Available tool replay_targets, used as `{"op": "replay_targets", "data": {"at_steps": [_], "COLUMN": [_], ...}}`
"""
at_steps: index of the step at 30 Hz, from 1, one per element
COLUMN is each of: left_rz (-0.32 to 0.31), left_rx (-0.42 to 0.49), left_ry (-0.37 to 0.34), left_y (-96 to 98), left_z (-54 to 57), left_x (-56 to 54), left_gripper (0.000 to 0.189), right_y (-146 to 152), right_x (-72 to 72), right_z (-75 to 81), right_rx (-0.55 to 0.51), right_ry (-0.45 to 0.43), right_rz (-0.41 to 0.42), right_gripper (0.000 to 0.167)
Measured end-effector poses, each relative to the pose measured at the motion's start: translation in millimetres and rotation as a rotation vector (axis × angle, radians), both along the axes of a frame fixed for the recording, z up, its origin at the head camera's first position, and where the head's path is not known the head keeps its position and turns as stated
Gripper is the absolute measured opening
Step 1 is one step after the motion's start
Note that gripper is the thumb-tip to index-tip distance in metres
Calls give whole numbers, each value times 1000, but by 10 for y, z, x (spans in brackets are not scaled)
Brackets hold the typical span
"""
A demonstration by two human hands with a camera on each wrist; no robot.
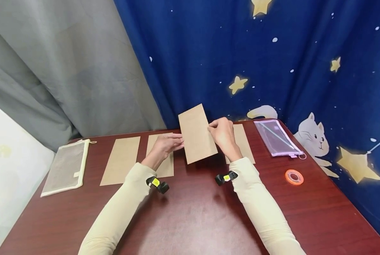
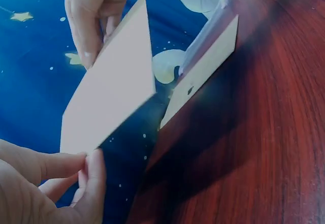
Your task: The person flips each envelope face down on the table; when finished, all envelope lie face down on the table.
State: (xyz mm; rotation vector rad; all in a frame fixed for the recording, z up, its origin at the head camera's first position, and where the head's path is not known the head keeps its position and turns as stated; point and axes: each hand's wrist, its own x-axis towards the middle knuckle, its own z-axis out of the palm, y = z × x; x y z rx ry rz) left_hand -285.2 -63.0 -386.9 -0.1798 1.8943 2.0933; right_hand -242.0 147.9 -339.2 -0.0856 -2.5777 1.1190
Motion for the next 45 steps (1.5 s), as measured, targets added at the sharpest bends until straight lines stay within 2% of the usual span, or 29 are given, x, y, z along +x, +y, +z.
{"op": "replay_targets", "data": {"at_steps": [2, 5, 8, 11, 16, 22, 31, 34, 38, 40, 45], "left_rz": [22, 39, 37, 22, 12, 7, -16, -30, -28, -30, -41], "left_rx": [-8, -37, -83, -142, -256, -456, -778, -849, -899, -915, -909], "left_ry": [30, 79, 111, 127, 158, 261, 401, 432, 468, 469, 398], "left_y": [14, 26, 34, 46, 68, 86, 104, 129, 149, 154, 153], "left_z": [-2, -27, -62, -100, -156, -245, -378, -389, -389, -386, -345], "left_x": [10, 26, 43, 54, 62, 78, 93, 97, 96, 95, 103], "left_gripper": [40, 37, 34, 30, 24, 14, 9, 7, 4, 6, 16], "right_y": [34, 91, 132, 147, 128, 76, -4, -15, -28, -21, 60], "right_x": [-39, -74, -103, -134, -164, -196, -221, -222, -216, -209, -189], "right_z": [-68, -154, -243, -335, -475, -642, -862, -886, -876, -860, -787], "right_rx": [-21, -55, -82, -67, -26, 17, 67, 71, 70, 73, 114], "right_ry": [0, -60, -144, -185, -212, -269, -235, -234, -220, -223, -133], "right_rz": [-4, 8, 10, -2, -19, -34, -16, -20, -31, -22, -60], "right_gripper": [13, 15, 17, 15, 12, 10, 12, 12, 14, 23, 36]}}
